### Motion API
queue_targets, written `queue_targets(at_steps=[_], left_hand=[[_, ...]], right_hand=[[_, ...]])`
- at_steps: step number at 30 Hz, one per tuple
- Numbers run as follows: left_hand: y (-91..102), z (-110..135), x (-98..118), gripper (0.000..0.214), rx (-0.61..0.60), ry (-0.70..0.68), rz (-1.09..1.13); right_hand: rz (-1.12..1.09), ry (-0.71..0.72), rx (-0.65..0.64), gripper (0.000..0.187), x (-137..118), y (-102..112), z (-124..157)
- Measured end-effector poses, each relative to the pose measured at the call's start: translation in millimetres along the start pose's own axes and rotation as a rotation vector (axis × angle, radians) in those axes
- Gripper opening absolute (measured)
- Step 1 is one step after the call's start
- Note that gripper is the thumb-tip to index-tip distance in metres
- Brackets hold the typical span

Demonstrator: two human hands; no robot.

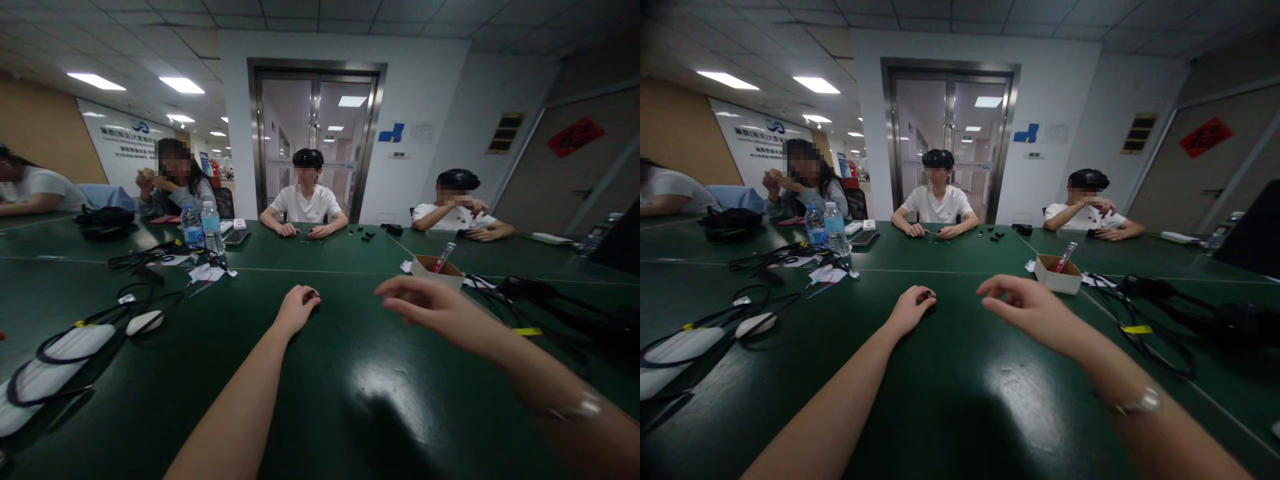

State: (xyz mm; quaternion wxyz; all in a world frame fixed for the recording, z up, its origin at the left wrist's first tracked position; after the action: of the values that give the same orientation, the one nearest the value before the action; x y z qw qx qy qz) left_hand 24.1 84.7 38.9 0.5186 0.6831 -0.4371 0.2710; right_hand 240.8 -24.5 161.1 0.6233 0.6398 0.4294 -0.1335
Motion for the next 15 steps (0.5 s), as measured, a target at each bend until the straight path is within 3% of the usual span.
queue_targets(at_steps=[3, 5, 7, 10, 15], left_hand=[[3.9, -5.6, -9.9, 0.015, 0.052, 0.016, 0.1], [7.6, -10.1, -18.4, 0.016, 0.1, 0.034, 0.208], [12.6, -13.7, -24.8, 0.017, 0.156, 0.043, 0.324], [18.9, -16.0, -28.9, 0.022, 0.214, 0.047, 0.445], [13.5, -17.3, -30.6, 0.028, 0.194, 0.08, 0.526]], right_hand=[[-0.332, -0.219, -0.185, 0.041, 40.9, -76.7, -65.5], [-0.439, -0.382, -0.168, 0.049, 73.7, -112.4, -94.2], [-0.66, -0.424, -0.172, 0.047, 87.0, -141.4, -112.3], [-0.949, -0.339, -0.159, 0.031, 85.8, -162.0, -127.5], [-1.075, -0.223, -0.004, 0.015, 95.8, -160.5, -133.4]])
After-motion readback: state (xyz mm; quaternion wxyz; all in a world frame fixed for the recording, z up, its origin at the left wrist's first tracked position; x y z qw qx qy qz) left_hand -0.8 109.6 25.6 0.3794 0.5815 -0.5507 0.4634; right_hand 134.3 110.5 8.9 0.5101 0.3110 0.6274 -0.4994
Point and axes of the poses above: each hand's wrist, its own z-axis away from the middle knuckle, its own y-axis out of the back of the hand, x = y × z, the point moved 10 cm from there along -z, towards the middle knuckle, and after that the axes turned 1 degree about x, right-handed, at the moved point
